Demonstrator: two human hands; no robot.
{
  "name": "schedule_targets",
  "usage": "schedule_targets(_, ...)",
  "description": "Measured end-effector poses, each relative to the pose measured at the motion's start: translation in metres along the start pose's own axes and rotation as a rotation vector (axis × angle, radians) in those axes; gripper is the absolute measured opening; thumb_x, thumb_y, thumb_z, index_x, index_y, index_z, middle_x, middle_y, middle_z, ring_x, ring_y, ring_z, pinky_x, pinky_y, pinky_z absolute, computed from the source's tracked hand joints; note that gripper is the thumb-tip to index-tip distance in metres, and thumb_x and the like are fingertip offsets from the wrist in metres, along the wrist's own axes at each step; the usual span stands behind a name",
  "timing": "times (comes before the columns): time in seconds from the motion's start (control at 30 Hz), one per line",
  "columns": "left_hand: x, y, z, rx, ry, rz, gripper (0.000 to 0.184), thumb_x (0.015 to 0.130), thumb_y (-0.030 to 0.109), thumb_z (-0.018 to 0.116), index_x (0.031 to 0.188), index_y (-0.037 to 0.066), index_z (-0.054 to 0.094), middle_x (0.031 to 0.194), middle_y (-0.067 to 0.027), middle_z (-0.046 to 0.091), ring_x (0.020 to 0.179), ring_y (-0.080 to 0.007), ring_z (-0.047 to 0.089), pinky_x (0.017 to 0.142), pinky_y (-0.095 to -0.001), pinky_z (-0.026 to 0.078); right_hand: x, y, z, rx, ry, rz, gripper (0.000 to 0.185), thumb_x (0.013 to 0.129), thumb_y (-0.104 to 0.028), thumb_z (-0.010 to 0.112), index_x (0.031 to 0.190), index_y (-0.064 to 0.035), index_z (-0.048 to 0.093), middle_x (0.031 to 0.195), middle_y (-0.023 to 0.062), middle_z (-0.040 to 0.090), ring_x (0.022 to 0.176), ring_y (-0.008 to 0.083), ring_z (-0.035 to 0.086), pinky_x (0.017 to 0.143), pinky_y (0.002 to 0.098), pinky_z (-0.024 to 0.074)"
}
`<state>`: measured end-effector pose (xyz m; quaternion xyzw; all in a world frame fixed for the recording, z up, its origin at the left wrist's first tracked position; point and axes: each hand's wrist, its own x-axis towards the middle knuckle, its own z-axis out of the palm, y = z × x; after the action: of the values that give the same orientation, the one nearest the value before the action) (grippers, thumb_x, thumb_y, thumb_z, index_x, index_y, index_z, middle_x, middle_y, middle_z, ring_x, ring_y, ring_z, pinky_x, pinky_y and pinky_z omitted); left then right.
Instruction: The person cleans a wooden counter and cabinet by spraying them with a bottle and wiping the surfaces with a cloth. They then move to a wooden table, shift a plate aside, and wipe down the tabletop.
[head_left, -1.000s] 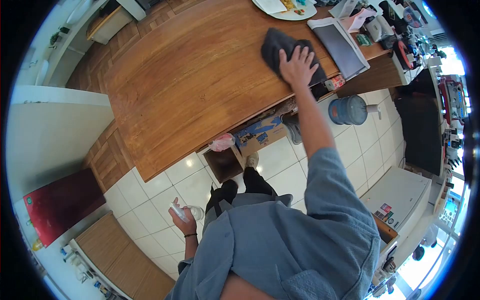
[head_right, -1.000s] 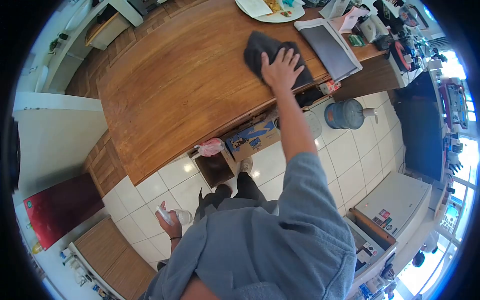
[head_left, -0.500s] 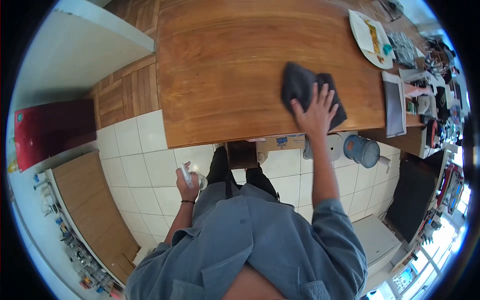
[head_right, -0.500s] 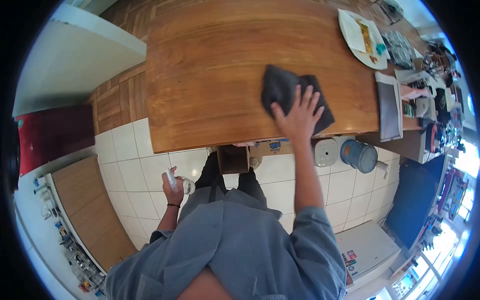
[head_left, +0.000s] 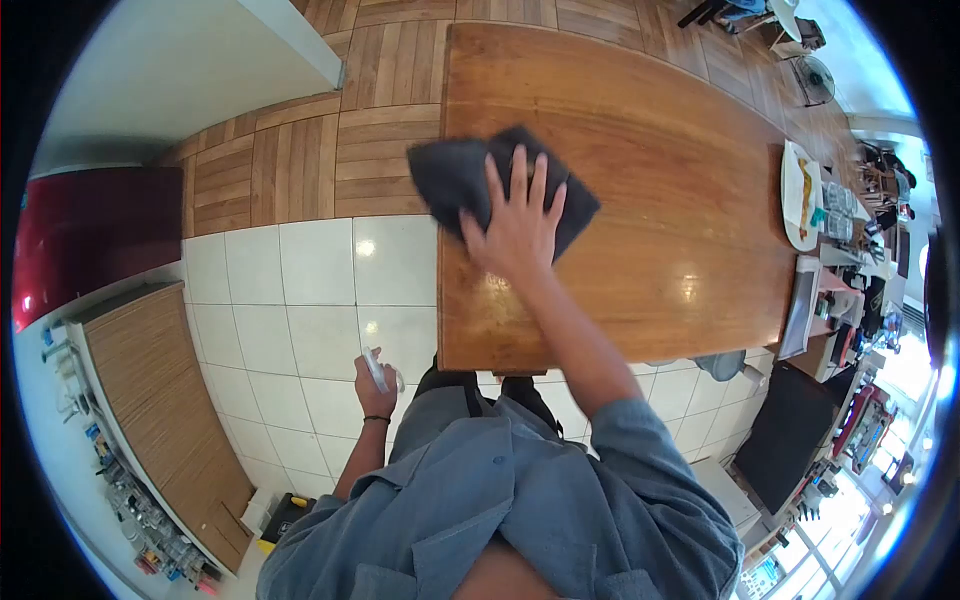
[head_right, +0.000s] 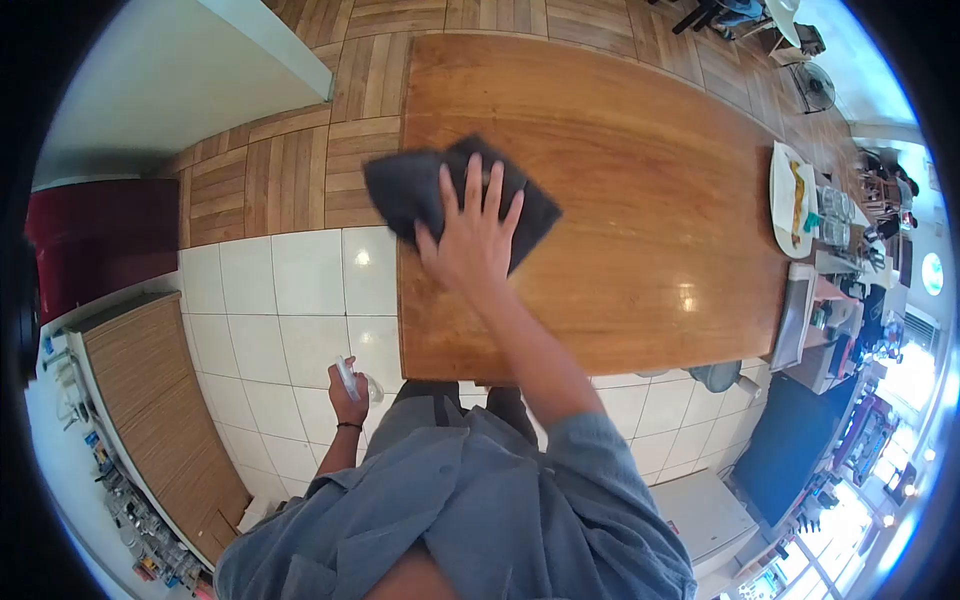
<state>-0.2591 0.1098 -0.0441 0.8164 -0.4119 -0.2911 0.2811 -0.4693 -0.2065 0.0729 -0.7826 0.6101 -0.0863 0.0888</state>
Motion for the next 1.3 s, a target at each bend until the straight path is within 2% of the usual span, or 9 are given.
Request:
schedule_targets(0.17, 0.003, -0.008, -0.005, -0.050, 0.011, -0.120, 0.035, 0.086, 0.012, 0.060, 0.118, 0.002, 0.052, 0.107, -0.0189, 0.065, 0.084, -0.0331, 0.067, 0.075, -0.0389, 0.054, 0.159, 0.014, 0.033, -0.079, 0.155, -0.001, 0.072, 0.092, -0.056, 0.044, 0.153, -0.0196, 0.033, 0.161, 0.0124, 0.022, 0.149, 0.0368, 0.015, 0.116, 0.0625, 0.0131)
schedule_targets(0.33, -0.008, -0.019, -0.004, -0.049, 0.030, -0.043, 0.035, 0.086, 0.013, 0.062, 0.118, 0.002, 0.052, 0.106, -0.0185, 0.065, 0.083, -0.0303, 0.067, 0.074, -0.0378, 0.054, 0.206, 0.019, 0.043, -0.083, 0.183, 0.005, 0.071, 0.092, -0.060, 0.040, 0.153, -0.0231, 0.033, 0.162, 0.0085, 0.022, 0.149, 0.0334, 0.015, 0.118, 0.0594, 0.0123)
schedule_targets(0.43, -0.012, -0.022, -0.004, -0.072, -0.017, -0.080, 0.035, 0.085, 0.012, 0.063, 0.118, 0.002, 0.052, 0.106, -0.0181, 0.065, 0.082, -0.0290, 0.067, 0.074, -0.0376, 0.054, 0.185, 0.025, 0.042, -0.052, 0.187, -0.002, 0.071, 0.092, -0.060, 0.040, 0.153, -0.0231, 0.033, 0.162, 0.0076, 0.022, 0.149, 0.0323, 0.016, 0.118, 0.0587, 0.0125)
schedule_targets(0.57, -0.008, -0.011, -0.008, -0.014, -0.050, -0.016, 0.034, 0.085, 0.010, 0.062, 0.117, 0.003, 0.052, 0.106, -0.0167, 0.066, 0.081, -0.0298, 0.067, 0.074, -0.0370, 0.054, 0.093, 0.032, 0.028, -0.063, 0.223, 0.015, 0.070, 0.091, -0.056, 0.047, 0.151, -0.0214, 0.038, 0.159, 0.0095, 0.027, 0.147, 0.0339, 0.022, 0.116, 0.0591, 0.0166)
schedule_targets(0.63, -0.003, -0.017, -0.006, 0.029, -0.037, 0.059, 0.034, 0.085, 0.009, 0.062, 0.117, 0.003, 0.052, 0.107, -0.0158, 0.066, 0.082, -0.0275, 0.066, 0.074, -0.0363, 0.053, 0.028, 0.036, 0.016, 0.023, 0.257, 0.015, 0.070, 0.085, -0.049, 0.059, 0.146, -0.0184, 0.044, 0.156, 0.0130, 0.031, 0.145, 0.0364, 0.024, 0.113, 0.0613, 0.0209)
schedule_targets(0.77, 0.020, -0.013, 0.003, -0.121, -0.013, 0.017, 0.035, 0.084, 0.007, 0.062, 0.117, 0.003, 0.050, 0.109, -0.0137, 0.065, 0.084, -0.0226, 0.064, 0.075, -0.0352, 0.052, -0.102, 0.052, -0.022, 0.083, 0.108, 0.169, 0.071, 0.083, -0.047, 0.061, 0.146, -0.0187, 0.044, 0.157, 0.0134, 0.030, 0.146, 0.0369, 0.024, 0.113, 0.0616, 0.0188)
schedule_targets(0.93, 0.060, 0.042, 0.016, -0.298, -0.021, -0.052, 0.030, 0.096, 0.017, 0.063, 0.115, 0.003, 0.045, 0.113, -0.0099, 0.059, 0.086, -0.0170, 0.061, 0.076, -0.0296, 0.052, -0.212, 0.072, -0.042, 0.098, -0.016, 0.340, 0.075, 0.081, -0.044, 0.063, 0.149, -0.0197, 0.042, 0.159, 0.0131, 0.026, 0.147, 0.0372, 0.021, 0.114, 0.0605, 0.0147)
schedule_targets(1.07, 0.093, 0.092, 0.026, -0.379, 0.040, 0.077, 0.034, 0.097, 0.027, 0.064, 0.115, 0.003, 0.046, 0.108, -0.0084, 0.060, 0.090, -0.0171, 0.062, 0.081, -0.0310, 0.053, -0.211, 0.071, -0.044, 0.115, -0.034, 0.372, 0.076, 0.080, -0.043, 0.064, 0.149, -0.0204, 0.042, 0.160, 0.0131, 0.025, 0.148, 0.0379, 0.020, 0.115, 0.0609, 0.0130)
schedule_targets(1.3, 0.107, 0.165, 0.025, -0.401, 0.055, 0.204, 0.032, 0.098, 0.023, 0.063, 0.118, 0.003, 0.048, 0.105, -0.0069, 0.059, 0.087, -0.0127, 0.059, 0.074, -0.0266, 0.049, -0.102, 0.079, -0.034, 0.092, 0.070, 0.278, 0.075, 0.081, -0.045, 0.064, 0.148, -0.0187, 0.042, 0.159, 0.0135, 0.026, 0.147, 0.0385, 0.019, 0.115, 0.0609, 0.0160)
